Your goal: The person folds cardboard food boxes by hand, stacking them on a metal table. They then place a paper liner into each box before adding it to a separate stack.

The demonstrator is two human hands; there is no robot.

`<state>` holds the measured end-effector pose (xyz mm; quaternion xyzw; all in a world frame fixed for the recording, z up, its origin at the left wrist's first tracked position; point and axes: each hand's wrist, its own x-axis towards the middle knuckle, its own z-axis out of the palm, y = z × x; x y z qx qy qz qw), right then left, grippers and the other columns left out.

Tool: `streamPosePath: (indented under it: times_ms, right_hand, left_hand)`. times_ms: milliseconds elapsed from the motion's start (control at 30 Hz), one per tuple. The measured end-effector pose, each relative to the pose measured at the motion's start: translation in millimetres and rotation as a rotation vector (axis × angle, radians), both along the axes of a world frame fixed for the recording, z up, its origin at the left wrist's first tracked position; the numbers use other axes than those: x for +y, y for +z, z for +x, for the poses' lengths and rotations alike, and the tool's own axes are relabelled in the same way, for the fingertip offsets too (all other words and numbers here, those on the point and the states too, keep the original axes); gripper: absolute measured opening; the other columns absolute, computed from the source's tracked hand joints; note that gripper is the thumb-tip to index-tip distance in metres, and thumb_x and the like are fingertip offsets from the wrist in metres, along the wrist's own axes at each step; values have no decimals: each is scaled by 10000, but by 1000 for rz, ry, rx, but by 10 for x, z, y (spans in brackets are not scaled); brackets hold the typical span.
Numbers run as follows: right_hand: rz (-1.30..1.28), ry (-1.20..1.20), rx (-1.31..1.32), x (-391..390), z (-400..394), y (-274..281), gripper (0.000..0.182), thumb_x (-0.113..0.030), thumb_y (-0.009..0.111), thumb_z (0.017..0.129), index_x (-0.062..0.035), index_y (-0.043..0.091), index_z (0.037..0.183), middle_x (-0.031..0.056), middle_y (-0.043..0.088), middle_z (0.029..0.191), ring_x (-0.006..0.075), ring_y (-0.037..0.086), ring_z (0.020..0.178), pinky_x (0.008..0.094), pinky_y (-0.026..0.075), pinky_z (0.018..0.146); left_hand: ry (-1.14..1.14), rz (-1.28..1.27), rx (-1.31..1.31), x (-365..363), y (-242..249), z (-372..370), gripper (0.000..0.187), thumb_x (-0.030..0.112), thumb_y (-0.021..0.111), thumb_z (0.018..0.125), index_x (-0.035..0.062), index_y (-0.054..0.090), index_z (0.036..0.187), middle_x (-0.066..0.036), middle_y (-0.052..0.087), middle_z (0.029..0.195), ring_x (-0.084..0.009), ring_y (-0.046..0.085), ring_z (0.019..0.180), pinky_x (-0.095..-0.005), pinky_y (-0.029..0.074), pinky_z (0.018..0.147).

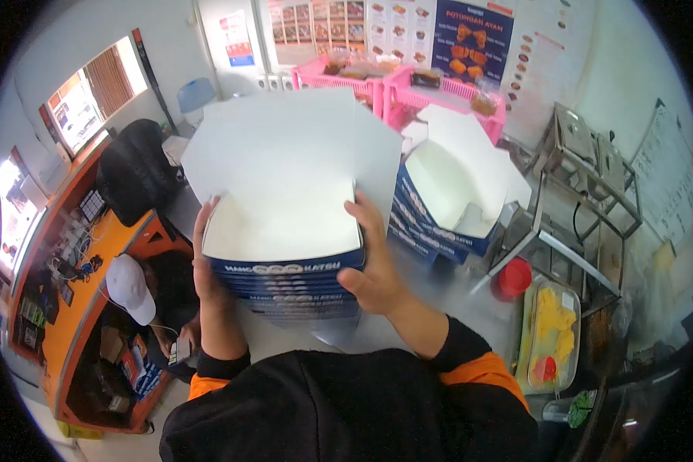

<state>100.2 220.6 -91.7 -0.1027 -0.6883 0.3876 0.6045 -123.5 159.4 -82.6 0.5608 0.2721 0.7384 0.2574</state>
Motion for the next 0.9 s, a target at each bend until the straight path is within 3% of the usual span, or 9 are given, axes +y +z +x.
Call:
streamPosePath:
  times_ms: [100, 400, 533, 733, 900]
  right_hand:
    - [-1, -89, -149, 193, 65, 30, 677, -478, 490, 850, -18, 309, 1312, 197, 271, 1376, 274, 238, 1295, 367, 141, 1062]
    - [80, -121, -184, 349, 119, -29, 690, -567, 348, 877, -30, 310, 1309, 225, 225, 1397, 313, 201, 1312, 389, 133, 1060]
    - [80, -136, -158, 304, 67, -55, 689, -570, 330, 880, -29, 297, 1305, 233, 211, 1395, 320, 201, 1307, 394, 139, 1057]
    - [129, -138, -195, 359, 122, -25, 705, -593, 377, 855, -41, 306, 1288, 242, 219, 1374, 329, 211, 1294, 414, 162, 1049]
    - [40, -258, -37, 377, 328, 2, 829, -649, 486, 775, -42, 309, 1311, 154, 240, 1387, 286, 276, 1271, 425, 279, 1003]
  left_hand:
    - [123, 83, 221, 193, 36, 27, 720, 533, 482, 802, -3, 363, 1268, -240, 249, 1399, -325, 269, 1288, -404, 183, 1052]
    - [81, 27, 65, 332, -181, 126, 687, 508, 537, 784, 90, 315, 1282, -262, 184, 1408, -358, 231, 1299, -432, 196, 1050]
    - [114, 52, 80, 321, -283, 82, 624, 482, 492, 818, 53, 336, 1244, -270, 194, 1403, -344, 238, 1292, -421, 158, 1051]
    - [175, 67, 187, 305, -181, 70, 704, 523, 518, 792, 49, 327, 1275, -267, 172, 1414, -356, 191, 1316, -430, 144, 1055]
    - [165, 99, 204, 273, -199, -34, 862, 586, 574, 729, 68, 262, 1344, -244, 194, 1419, -372, 183, 1324, -457, 151, 1058]
